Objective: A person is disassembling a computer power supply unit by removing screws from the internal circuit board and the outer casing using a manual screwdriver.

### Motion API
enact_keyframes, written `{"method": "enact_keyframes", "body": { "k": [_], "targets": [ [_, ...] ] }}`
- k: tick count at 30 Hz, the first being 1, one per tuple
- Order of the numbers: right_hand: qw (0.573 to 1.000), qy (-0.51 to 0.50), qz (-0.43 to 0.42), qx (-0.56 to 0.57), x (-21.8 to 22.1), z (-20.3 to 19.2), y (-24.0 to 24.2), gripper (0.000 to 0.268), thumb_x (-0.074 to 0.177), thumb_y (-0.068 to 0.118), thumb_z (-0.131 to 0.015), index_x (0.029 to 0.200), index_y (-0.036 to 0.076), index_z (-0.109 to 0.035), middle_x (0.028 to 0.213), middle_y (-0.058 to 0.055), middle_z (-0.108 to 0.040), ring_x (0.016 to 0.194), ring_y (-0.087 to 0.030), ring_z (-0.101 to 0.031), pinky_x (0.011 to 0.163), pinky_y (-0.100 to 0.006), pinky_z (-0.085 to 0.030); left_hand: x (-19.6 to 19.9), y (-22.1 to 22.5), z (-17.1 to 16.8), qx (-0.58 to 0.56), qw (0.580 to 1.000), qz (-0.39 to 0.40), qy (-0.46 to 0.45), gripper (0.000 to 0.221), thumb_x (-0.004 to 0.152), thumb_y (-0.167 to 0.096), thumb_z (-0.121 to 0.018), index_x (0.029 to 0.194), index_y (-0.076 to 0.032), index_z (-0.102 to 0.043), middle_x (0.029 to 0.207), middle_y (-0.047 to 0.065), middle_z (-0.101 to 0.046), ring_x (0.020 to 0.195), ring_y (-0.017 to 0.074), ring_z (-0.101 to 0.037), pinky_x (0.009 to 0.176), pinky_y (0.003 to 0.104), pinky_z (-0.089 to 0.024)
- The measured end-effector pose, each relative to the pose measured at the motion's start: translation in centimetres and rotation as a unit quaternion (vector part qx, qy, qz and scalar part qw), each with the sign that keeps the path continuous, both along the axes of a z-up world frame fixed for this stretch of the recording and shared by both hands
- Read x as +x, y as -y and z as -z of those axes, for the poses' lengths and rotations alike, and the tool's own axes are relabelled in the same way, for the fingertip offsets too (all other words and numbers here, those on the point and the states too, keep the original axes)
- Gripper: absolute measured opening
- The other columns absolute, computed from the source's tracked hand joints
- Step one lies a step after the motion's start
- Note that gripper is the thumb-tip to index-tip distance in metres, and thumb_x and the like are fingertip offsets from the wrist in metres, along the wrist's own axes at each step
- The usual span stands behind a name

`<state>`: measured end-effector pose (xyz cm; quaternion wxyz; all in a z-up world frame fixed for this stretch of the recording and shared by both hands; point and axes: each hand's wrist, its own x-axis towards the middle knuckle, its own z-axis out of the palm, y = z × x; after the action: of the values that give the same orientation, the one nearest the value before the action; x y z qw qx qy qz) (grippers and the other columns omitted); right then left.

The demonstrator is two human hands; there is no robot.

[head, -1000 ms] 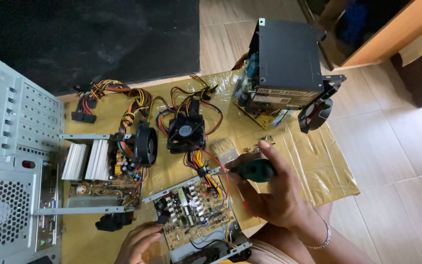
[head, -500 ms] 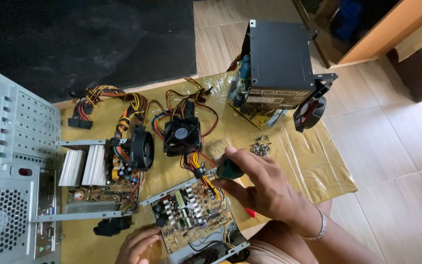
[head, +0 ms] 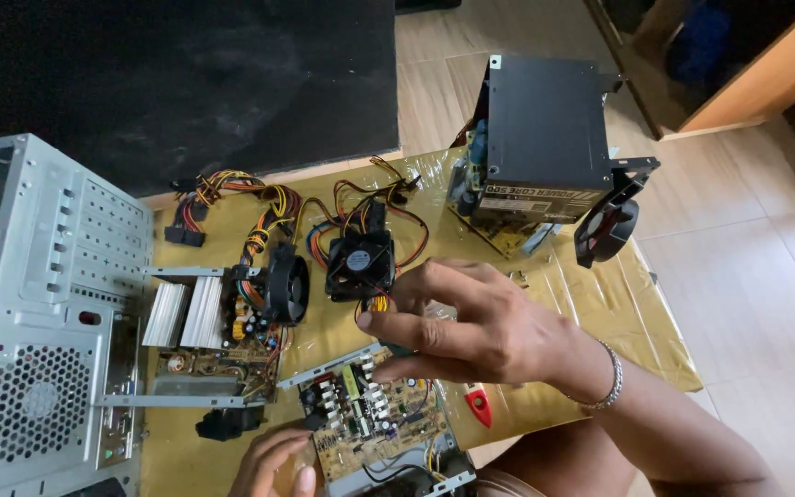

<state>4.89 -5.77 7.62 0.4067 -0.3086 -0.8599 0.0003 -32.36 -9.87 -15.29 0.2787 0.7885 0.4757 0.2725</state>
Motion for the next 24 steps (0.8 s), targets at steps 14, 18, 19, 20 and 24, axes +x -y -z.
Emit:
{"method": "enact_keyframes", "body": {
  "k": [14, 18, 19, 20, 24],
  "targets": [
    [0.995, -0.081, -0.06, 0.001, 1.9, 0.9, -0.1, 0.039, 0.101, 0.03, -0.077, 0.13, 0.007, -0.063, 0.101, -0.011, -0.065, 0.079, -0.019, -0.068, 0.067, -0.031, -0.054, 1.5, -0.3, -3.3, 0.007, 1.0, -0.011, -0.007, 0.049, 0.084, -0.04, -0.071, 0.126, -0.016, -0.071, 0.133, 0.005, -0.071, 0.129, 0.0221, -0.066, 0.114, 0.042, -0.049],
    [0.996, -0.061, -0.06, -0.014, 1.6, 1.3, -0.2, 0.036, 0.109, 0.033, -0.056, 0.136, 0.009, -0.057, 0.111, -0.012, -0.061, 0.099, -0.028, -0.064, 0.087, -0.042, -0.051, 0.4, -0.4, -2.2, -0.008, 1.0, 0.004, -0.026, 0.052, 0.084, -0.045, -0.071, 0.127, -0.016, -0.069, 0.134, 0.006, -0.07, 0.13, 0.0234, -0.065, 0.114, 0.044, -0.049],
    [0.997, -0.069, -0.029, 0.036, 1.4, 1.8, -0.3, 0.037, 0.102, 0.037, -0.071, 0.125, 0.009, -0.064, 0.093, -0.003, -0.06, 0.084, -0.016, -0.059, 0.079, -0.035, -0.048, 0.1, -0.3, -1.9, -0.027, 0.999, -0.007, -0.046, 0.053, 0.082, -0.045, -0.073, 0.126, -0.016, -0.071, 0.135, 0.006, -0.069, 0.131, 0.0238, -0.063, 0.114, 0.044, -0.047],
    [0.997, -0.069, -0.03, 0.037, 1.5, 1.7, -0.2, 0.037, 0.102, 0.037, -0.071, 0.125, 0.009, -0.064, 0.093, -0.003, -0.06, 0.084, -0.016, -0.059, 0.079, -0.035, -0.048, 0.8, -0.2, -2.6, -0.027, 0.999, -0.007, -0.046, 0.053, 0.082, -0.045, -0.073, 0.126, -0.016, -0.071, 0.135, 0.006, -0.069, 0.131, 0.0238, -0.063, 0.114, 0.044, -0.047],
    [0.996, -0.068, -0.04, -0.033, 1.6, 1.8, -0.2, 0.038, 0.11, 0.038, -0.05, 0.137, 0.011, -0.057, 0.112, -0.011, -0.066, 0.102, -0.024, -0.064, 0.098, -0.046, -0.049, 1.5, 0.2, -3.5, -0.013, 0.998, -0.035, -0.055, 0.049, 0.085, -0.047, -0.068, 0.124, -0.018, -0.071, 0.134, 0.004, -0.07, 0.128, 0.0217, -0.065, 0.111, 0.043, -0.051]
  ]
}}
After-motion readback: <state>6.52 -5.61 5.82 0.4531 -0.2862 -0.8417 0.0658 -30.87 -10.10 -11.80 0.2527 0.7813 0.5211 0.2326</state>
